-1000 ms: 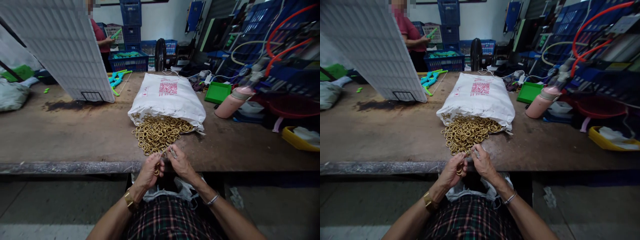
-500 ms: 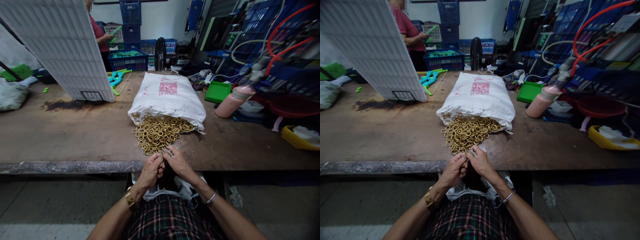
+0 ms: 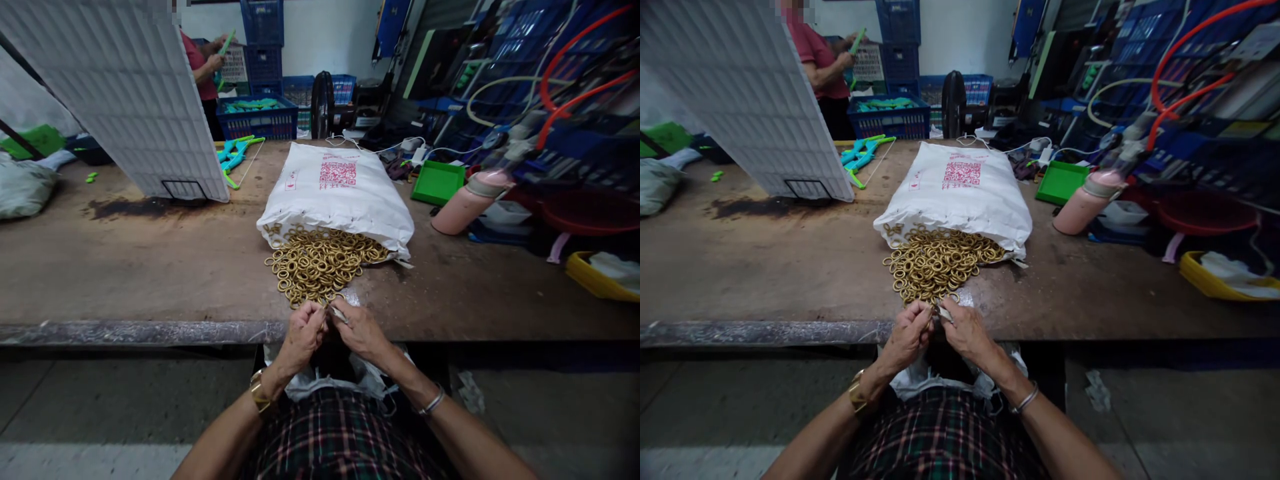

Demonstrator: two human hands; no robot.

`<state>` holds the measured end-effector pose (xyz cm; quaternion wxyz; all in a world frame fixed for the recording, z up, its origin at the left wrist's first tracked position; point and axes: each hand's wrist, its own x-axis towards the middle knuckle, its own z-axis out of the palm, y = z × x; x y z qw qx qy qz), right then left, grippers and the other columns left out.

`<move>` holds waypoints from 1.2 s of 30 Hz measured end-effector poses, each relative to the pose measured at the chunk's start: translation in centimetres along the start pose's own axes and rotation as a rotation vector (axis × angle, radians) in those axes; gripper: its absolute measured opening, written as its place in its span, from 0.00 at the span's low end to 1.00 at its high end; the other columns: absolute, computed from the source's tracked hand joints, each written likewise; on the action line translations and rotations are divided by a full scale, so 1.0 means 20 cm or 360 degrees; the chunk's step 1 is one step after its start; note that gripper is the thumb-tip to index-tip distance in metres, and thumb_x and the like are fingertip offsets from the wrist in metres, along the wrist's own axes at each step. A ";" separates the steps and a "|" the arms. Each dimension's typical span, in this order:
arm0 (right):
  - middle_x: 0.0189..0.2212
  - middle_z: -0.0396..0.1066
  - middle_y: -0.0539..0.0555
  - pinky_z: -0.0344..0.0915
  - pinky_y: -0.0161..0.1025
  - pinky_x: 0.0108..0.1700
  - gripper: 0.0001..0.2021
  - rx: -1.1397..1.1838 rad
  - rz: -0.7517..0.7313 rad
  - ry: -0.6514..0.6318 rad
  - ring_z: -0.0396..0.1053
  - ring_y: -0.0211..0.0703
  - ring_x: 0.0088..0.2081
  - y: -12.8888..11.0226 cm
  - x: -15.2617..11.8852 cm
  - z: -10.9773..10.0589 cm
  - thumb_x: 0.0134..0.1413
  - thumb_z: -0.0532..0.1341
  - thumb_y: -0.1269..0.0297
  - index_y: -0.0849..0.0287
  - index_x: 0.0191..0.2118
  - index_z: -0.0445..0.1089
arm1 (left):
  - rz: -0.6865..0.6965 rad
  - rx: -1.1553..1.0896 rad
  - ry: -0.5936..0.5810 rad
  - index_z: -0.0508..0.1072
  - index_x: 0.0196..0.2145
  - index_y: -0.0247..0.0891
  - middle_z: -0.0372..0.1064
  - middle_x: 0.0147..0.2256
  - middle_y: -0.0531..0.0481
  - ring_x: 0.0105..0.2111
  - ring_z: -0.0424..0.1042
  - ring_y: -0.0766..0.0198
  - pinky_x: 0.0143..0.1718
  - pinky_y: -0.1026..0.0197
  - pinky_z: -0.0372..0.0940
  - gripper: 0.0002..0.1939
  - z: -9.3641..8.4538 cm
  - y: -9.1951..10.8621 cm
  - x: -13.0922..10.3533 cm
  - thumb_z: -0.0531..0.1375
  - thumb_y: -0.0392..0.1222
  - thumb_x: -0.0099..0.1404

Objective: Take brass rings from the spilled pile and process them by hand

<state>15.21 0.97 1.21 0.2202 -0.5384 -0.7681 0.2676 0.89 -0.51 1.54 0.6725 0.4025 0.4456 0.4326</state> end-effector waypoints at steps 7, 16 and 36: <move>0.26 0.70 0.54 0.48 0.35 0.29 0.12 -0.0427 0.0004 -0.0144 0.63 0.40 0.26 -0.04 0.01 0.00 0.44 0.49 0.75 0.59 0.34 0.64 | 0.0179 0.0185 0.0043 0.61 0.26 0.37 0.55 0.18 0.59 0.16 0.50 0.74 0.18 0.69 0.48 0.15 -0.02 -0.02 0.01 0.54 0.52 0.60; 0.29 0.72 0.56 0.48 0.36 0.29 0.16 -0.0610 0.0076 -0.0176 0.66 0.42 0.28 -0.06 0.00 -0.01 0.44 0.48 0.76 0.60 0.40 0.64 | 0.0124 0.0121 0.0117 0.63 0.24 0.38 0.56 0.18 0.57 0.18 0.52 0.71 0.20 0.68 0.48 0.13 -0.02 -0.02 0.00 0.58 0.49 0.57; 0.33 0.73 0.55 0.49 0.36 0.29 0.11 -0.0664 0.0400 0.0236 0.68 0.43 0.31 0.11 0.07 -0.06 0.56 0.53 0.59 0.57 0.41 0.64 | -0.0269 -0.0620 -0.0131 0.63 0.26 0.35 0.67 0.27 0.50 0.20 0.64 0.72 0.14 0.72 0.54 0.18 0.00 0.03 -0.03 0.62 0.52 0.53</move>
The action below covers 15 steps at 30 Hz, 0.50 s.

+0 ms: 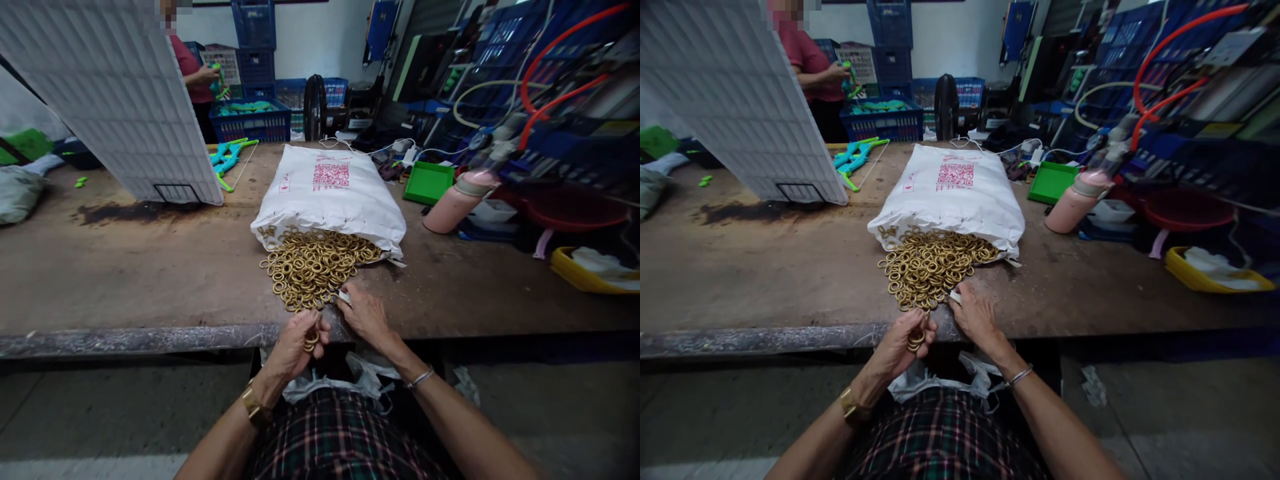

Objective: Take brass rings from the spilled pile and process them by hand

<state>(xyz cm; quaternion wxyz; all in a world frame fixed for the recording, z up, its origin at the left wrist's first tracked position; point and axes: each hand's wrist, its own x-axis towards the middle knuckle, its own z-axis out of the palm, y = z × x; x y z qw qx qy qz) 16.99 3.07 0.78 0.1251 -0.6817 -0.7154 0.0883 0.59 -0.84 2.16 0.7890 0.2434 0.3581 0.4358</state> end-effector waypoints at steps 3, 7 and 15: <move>0.33 0.73 0.55 0.49 0.35 0.28 0.10 -0.0035 0.0008 -0.0057 0.68 0.42 0.32 -0.04 0.02 0.00 0.56 0.53 0.61 0.56 0.41 0.65 | 0.0010 -0.0019 0.0020 0.64 0.26 0.34 0.68 0.28 0.48 0.21 0.66 0.71 0.14 0.71 0.55 0.16 -0.02 -0.01 0.01 0.62 0.49 0.53; 0.32 0.73 0.55 0.47 0.35 0.27 0.08 -0.0044 0.0049 -0.0103 0.68 0.42 0.31 -0.06 0.04 -0.01 0.55 0.52 0.63 0.56 0.39 0.66 | -0.0094 -0.0145 0.0012 0.65 0.32 0.36 0.68 0.26 0.51 0.20 0.66 0.70 0.14 0.72 0.55 0.12 -0.03 0.00 0.00 0.62 0.43 0.53; 0.26 0.69 0.52 0.51 0.34 0.28 0.07 0.0354 -0.0012 0.0048 0.64 0.40 0.26 0.00 0.00 0.02 0.52 0.51 0.65 0.57 0.34 0.64 | -0.0115 -0.0269 0.0100 0.64 0.26 0.34 0.65 0.25 0.51 0.23 0.67 0.69 0.16 0.71 0.57 0.14 -0.04 -0.01 0.02 0.65 0.45 0.50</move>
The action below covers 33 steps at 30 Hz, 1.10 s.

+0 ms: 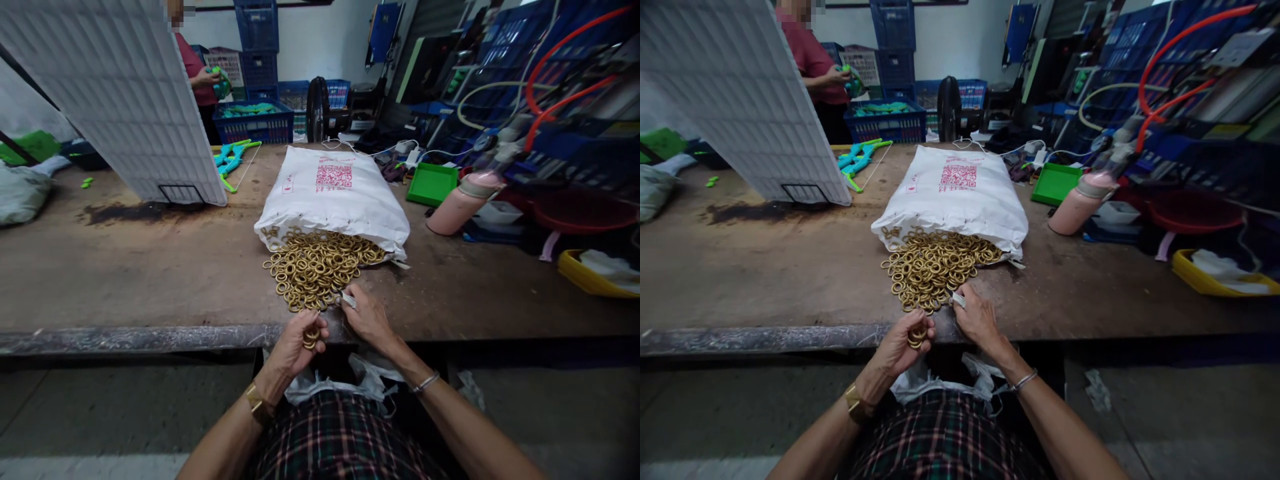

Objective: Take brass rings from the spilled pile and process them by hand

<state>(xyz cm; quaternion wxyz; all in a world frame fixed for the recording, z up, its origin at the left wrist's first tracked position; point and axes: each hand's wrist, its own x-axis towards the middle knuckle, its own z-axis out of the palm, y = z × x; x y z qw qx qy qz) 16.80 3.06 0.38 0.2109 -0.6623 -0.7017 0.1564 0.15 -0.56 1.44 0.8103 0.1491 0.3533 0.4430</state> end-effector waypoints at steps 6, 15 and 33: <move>0.25 0.65 0.49 0.57 0.35 0.30 0.06 0.0511 -0.0122 -0.0035 0.63 0.39 0.26 -0.10 -0.07 -0.02 0.53 0.50 0.61 0.56 0.32 0.60 | 0.0106 0.0201 0.0055 0.64 0.32 0.36 0.63 0.24 0.55 0.19 0.64 0.72 0.15 0.72 0.55 0.18 0.02 -0.01 0.01 0.65 0.50 0.50; 0.24 0.61 0.47 0.56 0.32 0.30 0.10 0.0936 -0.0079 -0.0246 0.59 0.36 0.27 -0.18 -0.07 -0.01 0.55 0.51 0.56 0.57 0.31 0.61 | 0.0357 0.0698 0.0194 0.63 0.27 0.36 0.55 0.17 0.60 0.14 0.53 0.77 0.13 0.73 0.48 0.18 0.02 -0.01 0.00 0.61 0.54 0.52; 0.19 0.55 0.44 0.52 0.31 0.26 0.11 0.1208 0.0060 -0.0354 0.53 0.33 0.23 -0.21 -0.05 -0.01 0.52 0.52 0.57 0.57 0.25 0.57 | 0.0254 0.0708 -0.0058 0.63 0.29 0.36 0.59 0.21 0.58 0.15 0.55 0.77 0.13 0.73 0.50 0.19 -0.01 -0.02 0.00 0.57 0.56 0.56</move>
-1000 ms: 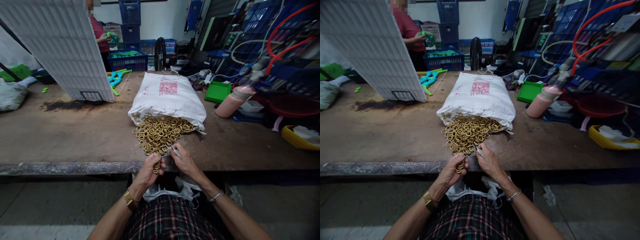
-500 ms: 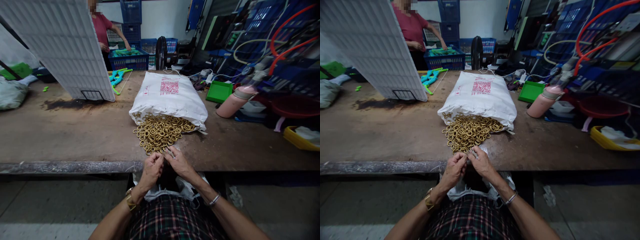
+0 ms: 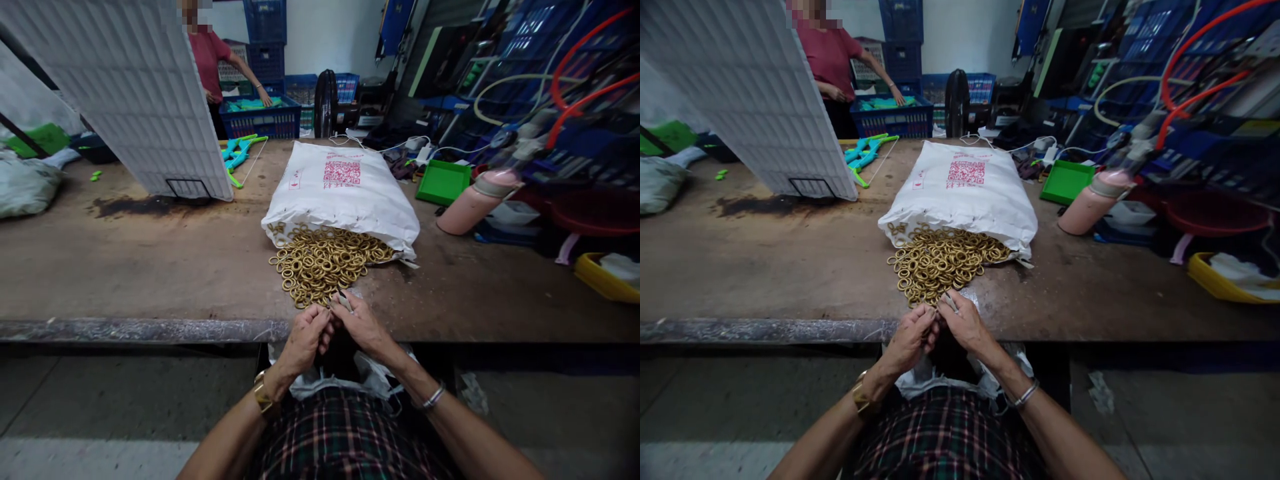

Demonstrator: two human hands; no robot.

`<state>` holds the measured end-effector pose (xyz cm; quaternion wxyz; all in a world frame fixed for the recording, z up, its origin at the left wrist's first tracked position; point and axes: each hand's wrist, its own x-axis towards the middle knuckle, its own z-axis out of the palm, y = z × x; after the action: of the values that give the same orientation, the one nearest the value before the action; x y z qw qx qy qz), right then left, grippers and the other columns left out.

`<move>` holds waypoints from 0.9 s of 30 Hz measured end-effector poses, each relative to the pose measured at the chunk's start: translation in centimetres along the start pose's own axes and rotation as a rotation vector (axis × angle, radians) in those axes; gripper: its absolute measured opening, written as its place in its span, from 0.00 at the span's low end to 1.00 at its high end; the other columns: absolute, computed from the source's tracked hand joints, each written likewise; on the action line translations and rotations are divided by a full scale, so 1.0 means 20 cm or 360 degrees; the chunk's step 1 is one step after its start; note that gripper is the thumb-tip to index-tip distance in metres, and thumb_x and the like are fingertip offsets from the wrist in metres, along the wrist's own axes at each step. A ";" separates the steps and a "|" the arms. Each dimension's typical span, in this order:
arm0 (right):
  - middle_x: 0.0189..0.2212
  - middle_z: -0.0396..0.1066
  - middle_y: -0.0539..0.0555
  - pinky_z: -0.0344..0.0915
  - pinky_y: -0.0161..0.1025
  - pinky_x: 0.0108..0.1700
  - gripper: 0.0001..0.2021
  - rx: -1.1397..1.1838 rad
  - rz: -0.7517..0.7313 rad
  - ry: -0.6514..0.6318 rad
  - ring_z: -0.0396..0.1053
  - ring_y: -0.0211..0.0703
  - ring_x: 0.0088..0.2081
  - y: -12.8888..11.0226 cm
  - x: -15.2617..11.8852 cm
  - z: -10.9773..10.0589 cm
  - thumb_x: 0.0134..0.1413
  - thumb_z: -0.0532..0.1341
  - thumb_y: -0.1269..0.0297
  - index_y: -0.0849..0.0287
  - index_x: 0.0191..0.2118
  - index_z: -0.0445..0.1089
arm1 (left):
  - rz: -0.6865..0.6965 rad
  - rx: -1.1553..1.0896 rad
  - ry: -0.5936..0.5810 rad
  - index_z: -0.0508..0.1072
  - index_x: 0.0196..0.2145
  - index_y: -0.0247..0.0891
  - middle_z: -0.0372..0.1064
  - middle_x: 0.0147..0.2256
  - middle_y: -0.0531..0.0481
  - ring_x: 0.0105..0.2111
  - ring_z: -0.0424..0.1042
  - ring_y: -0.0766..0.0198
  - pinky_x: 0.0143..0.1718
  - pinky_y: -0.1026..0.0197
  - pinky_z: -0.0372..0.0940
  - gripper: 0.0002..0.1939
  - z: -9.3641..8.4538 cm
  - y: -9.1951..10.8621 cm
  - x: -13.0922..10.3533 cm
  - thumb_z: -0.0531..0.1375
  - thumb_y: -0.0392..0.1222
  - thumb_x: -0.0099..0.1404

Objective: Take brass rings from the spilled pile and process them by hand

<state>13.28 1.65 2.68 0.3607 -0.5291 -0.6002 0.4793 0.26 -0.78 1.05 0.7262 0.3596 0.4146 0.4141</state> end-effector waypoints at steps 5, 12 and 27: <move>0.19 0.55 0.45 0.52 0.32 0.25 0.12 -0.0272 -0.0066 0.0104 0.53 0.35 0.22 0.00 -0.01 -0.01 0.55 0.49 0.57 0.56 0.24 0.56 | 0.0003 -0.0097 -0.0005 0.63 0.30 0.36 0.60 0.22 0.57 0.15 0.56 0.77 0.13 0.73 0.50 0.19 0.00 0.00 -0.02 0.58 0.56 0.55; 0.24 0.68 0.51 0.53 0.34 0.29 0.08 -0.0976 -0.0337 -0.0019 0.64 0.40 0.26 0.06 -0.06 -0.03 0.51 0.49 0.70 0.56 0.35 0.63 | 0.0139 0.0052 -0.0007 0.62 0.29 0.36 0.58 0.20 0.58 0.14 0.53 0.77 0.14 0.72 0.49 0.18 -0.01 0.01 -0.02 0.56 0.56 0.58; 0.25 0.71 0.53 0.50 0.34 0.28 0.13 -0.1338 -0.0343 -0.0144 0.65 0.41 0.26 0.06 -0.06 -0.02 0.44 0.49 0.76 0.59 0.37 0.65 | 0.0286 0.0363 0.0047 0.60 0.26 0.37 0.54 0.18 0.59 0.16 0.52 0.75 0.17 0.70 0.50 0.17 -0.01 0.00 -0.03 0.54 0.54 0.60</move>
<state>14.16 0.49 1.79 0.1354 -0.5427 -0.8102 0.1755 -0.08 -1.30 1.08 0.6344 0.4694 0.4355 0.4330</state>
